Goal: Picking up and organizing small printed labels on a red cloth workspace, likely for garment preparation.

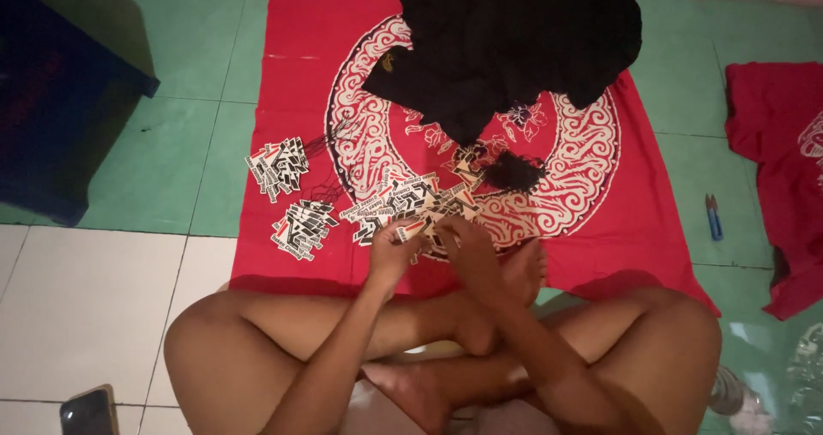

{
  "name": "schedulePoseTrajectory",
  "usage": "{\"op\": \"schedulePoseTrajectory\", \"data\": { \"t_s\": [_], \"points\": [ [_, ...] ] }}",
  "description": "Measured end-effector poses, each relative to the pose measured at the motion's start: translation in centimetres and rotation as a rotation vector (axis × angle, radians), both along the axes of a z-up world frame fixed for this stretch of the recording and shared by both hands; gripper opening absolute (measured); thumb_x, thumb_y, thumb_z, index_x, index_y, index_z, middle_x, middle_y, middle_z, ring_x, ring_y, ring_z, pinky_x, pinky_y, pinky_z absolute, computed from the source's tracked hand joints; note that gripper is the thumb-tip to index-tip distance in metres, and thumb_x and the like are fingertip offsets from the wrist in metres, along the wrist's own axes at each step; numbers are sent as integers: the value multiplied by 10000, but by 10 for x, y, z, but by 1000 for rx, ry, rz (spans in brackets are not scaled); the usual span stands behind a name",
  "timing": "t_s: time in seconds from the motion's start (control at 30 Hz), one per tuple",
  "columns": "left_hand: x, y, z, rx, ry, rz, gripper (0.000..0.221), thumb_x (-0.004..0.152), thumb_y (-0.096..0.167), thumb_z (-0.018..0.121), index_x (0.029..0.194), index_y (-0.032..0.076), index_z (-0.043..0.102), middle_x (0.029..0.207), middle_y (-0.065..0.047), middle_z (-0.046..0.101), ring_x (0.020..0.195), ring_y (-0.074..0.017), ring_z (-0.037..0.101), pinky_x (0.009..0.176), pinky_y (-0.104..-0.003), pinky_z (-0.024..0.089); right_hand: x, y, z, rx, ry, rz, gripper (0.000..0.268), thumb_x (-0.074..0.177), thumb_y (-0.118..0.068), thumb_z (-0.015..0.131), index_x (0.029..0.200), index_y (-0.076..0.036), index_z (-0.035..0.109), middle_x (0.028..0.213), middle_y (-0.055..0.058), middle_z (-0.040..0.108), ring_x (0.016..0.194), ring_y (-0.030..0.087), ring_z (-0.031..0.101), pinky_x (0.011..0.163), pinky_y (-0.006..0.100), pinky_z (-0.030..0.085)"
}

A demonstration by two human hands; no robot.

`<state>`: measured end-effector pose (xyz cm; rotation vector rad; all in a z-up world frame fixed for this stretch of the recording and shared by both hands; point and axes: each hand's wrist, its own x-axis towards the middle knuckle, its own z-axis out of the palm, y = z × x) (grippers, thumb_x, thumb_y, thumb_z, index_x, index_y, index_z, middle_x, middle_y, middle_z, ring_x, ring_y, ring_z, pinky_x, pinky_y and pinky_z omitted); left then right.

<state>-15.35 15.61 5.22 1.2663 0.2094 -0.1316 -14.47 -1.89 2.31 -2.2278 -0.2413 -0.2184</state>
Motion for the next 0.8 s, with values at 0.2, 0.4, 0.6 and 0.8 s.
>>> {"op": "schedulePoseTrajectory", "data": {
  "t_s": [0.2, 0.4, 0.6, 0.8],
  "points": [
    [7, 0, -20, -33, 99, 35, 301, 791, -18, 721, 1089, 6, 760, 755, -136, 755, 647, -161, 738, 570, -224, 559, 1, -9, 11, 247, 136, -150, 130, 920, -154, 768, 1028, -106, 712, 926, 132, 776, 958, 322, 752, 927, 433, 559],
    [11, -2, -34, -9, 151, -19, 361, 816, 19, 688, 1174, 16, 734, 774, -142, 750, 603, -133, 713, 506, -189, 532, 1, -10, 12, 419, 259, -64, 153, 874, -48, 783, 1018, -97, 771, 875, 112, 791, 891, 235, 776, 875, 376, 590],
    [9, -3, -24, -14, 74, -15, 335, 833, 20, 650, 1159, 16, 725, 692, -138, 729, 417, -74, 540, 419, -195, 398, 2, -9, 2, 545, 302, -31, 177, 877, -61, 803, 1045, -42, 752, 845, 102, 777, 801, 172, 744, 824, 351, 598],
    [1, 1, 28, 50, -36, -20, 464, 862, -28, 617, 1318, 58, 624, 729, -156, 743, 441, -90, 582, 421, -176, 433, 0, -6, 19, 519, 338, -42, 189, 905, -34, 740, 1090, -43, 778, 859, 121, 784, 814, 179, 741, 817, 341, 598]
  ]
}}
